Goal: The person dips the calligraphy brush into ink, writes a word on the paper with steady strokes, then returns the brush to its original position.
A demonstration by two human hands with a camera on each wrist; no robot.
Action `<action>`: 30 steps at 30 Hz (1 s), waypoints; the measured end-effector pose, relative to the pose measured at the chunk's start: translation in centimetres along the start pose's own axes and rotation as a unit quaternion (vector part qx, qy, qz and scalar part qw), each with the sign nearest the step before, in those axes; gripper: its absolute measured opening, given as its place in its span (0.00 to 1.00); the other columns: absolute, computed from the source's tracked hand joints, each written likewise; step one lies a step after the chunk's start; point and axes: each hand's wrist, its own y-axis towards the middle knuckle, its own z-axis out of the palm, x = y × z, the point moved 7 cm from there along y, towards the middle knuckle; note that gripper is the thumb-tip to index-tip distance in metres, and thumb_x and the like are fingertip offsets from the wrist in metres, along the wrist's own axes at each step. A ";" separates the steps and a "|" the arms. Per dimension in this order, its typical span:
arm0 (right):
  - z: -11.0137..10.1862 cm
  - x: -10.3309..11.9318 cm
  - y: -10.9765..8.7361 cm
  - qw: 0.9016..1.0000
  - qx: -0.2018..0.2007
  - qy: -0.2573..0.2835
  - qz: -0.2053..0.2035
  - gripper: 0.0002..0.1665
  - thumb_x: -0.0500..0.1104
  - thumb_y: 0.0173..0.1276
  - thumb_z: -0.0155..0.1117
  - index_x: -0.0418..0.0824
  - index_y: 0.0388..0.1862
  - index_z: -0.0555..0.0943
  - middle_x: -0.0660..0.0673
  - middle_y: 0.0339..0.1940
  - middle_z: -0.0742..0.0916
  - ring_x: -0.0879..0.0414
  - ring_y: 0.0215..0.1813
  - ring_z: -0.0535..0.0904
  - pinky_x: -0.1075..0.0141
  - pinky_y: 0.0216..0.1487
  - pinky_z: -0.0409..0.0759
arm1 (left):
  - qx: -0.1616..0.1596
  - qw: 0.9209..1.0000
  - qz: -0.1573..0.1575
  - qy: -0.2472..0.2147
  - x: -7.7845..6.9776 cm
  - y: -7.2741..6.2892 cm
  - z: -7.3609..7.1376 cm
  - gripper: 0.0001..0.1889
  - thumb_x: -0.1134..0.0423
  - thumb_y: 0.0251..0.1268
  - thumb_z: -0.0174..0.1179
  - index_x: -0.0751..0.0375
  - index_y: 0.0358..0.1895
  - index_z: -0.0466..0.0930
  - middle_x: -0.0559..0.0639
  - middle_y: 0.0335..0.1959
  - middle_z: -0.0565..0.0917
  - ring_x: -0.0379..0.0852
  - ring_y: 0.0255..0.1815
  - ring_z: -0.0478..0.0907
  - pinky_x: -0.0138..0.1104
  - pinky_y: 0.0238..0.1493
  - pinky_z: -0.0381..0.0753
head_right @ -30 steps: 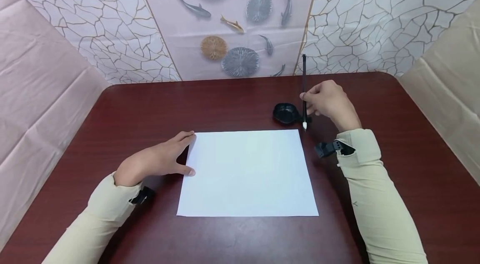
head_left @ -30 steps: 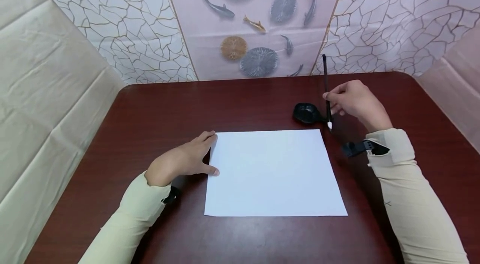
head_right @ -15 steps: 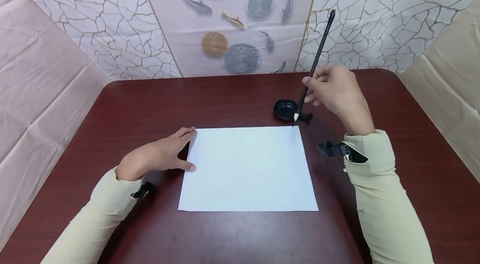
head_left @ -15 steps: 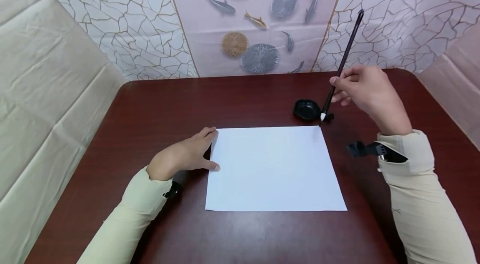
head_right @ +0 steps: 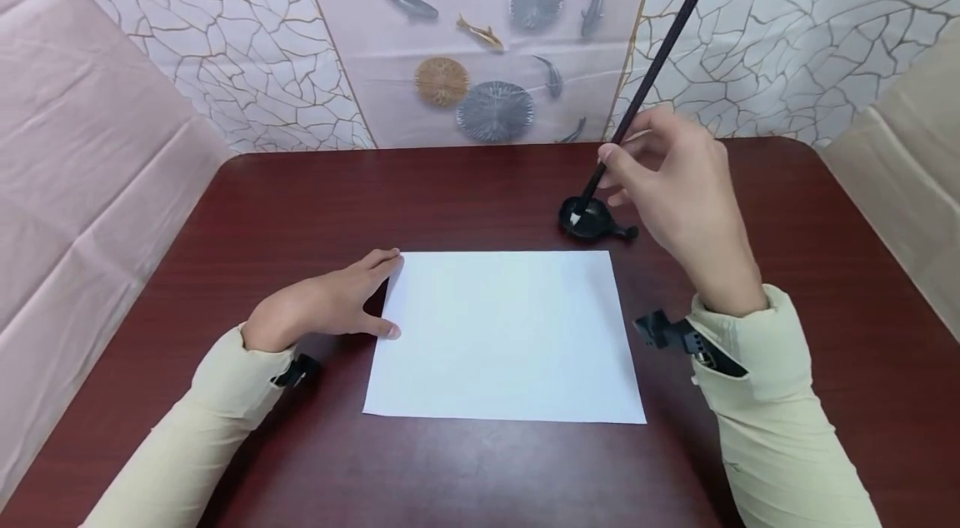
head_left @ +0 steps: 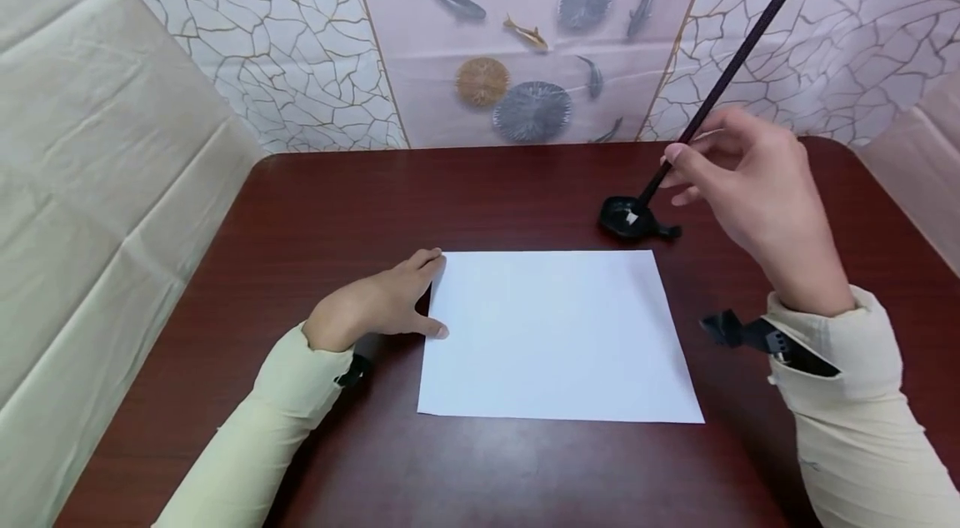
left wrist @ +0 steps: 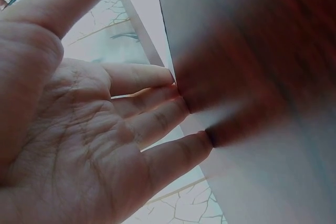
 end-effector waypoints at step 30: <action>6.4 4.3 -4.8 0.989 0.021 0.104 -0.103 0.13 0.33 0.74 0.69 0.32 0.54 0.79 0.42 0.45 0.91 0.68 0.38 0.89 0.74 0.41 0.86 | 0.026 1.000 0.001 0.004 -0.1 0.0 0.4 0.65 0.43 0.65 0.74 0.65 0.87 0.33 0.59 0.89 0.34 0.59 0.88 0.37 0.54 0.81 0.59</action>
